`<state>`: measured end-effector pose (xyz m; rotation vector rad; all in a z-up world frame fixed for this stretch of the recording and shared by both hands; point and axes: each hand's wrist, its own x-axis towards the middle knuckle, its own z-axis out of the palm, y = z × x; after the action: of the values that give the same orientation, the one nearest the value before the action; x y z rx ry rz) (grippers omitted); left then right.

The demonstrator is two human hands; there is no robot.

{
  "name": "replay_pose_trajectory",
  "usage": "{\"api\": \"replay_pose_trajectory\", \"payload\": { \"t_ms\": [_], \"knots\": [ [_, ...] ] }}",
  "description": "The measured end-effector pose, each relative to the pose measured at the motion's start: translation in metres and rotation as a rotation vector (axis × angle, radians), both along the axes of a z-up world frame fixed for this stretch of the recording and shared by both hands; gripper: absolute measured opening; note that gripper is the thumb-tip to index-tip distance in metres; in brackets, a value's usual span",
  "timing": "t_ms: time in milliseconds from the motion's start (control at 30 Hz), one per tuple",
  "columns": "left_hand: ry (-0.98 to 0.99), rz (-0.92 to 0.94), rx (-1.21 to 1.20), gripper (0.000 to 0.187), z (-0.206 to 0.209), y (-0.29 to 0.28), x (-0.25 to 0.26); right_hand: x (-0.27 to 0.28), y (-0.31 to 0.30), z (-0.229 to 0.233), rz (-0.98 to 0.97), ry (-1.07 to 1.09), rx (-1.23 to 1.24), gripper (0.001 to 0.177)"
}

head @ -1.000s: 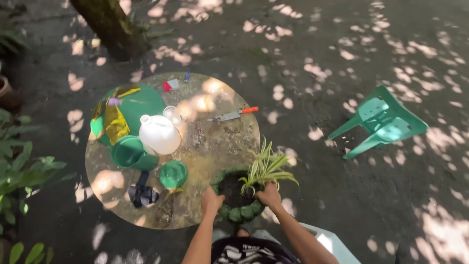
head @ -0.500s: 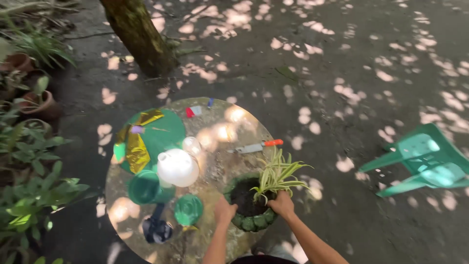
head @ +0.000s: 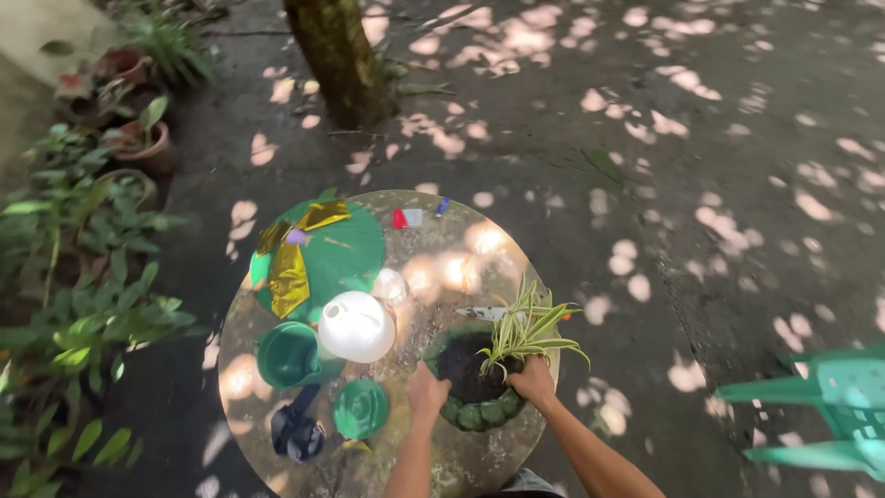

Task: The recorder is repotting a plant from a small plastic pot into a larger green decorative planter.

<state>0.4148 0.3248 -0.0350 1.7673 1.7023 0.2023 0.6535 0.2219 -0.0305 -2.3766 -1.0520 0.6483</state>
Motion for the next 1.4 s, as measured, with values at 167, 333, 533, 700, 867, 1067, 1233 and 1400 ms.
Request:
{"api": "replay_pose_trajectory", "payload": {
  "t_ms": [167,333,533,700,867,1067,1233,1400],
  "knots": [
    [-0.021,0.158,-0.127,0.076,0.027,0.024,0.028,0.033,0.045,0.005,0.102,0.058,-0.069,0.064],
    [-0.025,0.286,-0.196,0.075,0.028,0.035,0.048,0.056,0.083,-0.002,0.178,0.09,0.007,0.069],
    [-0.055,0.43,-0.23,0.07,0.016,0.032,0.064,0.077,0.11,-0.014,0.364,0.085,0.164,0.072],
    [-0.073,0.535,-0.24,0.071,0.014,0.022,0.074,0.09,0.124,-0.04,0.407,0.059,-0.108,0.061],
    [-0.074,0.554,-0.119,0.068,-0.033,0.005,0.082,0.095,0.119,-0.06,0.435,0.038,-0.07,0.062],
    [-0.104,0.627,-0.071,0.087,-0.063,-0.01,0.082,0.099,0.107,-0.108,0.452,-0.001,-0.097,0.075],
    [-0.065,0.645,-0.191,0.092,-0.049,-0.032,0.087,0.091,0.091,-0.089,0.399,-0.019,-0.278,0.072],
    [-0.076,0.656,-0.162,0.093,-0.069,-0.046,0.087,0.084,0.069,-0.074,0.444,0.073,0.018,0.053]
  ]
}}
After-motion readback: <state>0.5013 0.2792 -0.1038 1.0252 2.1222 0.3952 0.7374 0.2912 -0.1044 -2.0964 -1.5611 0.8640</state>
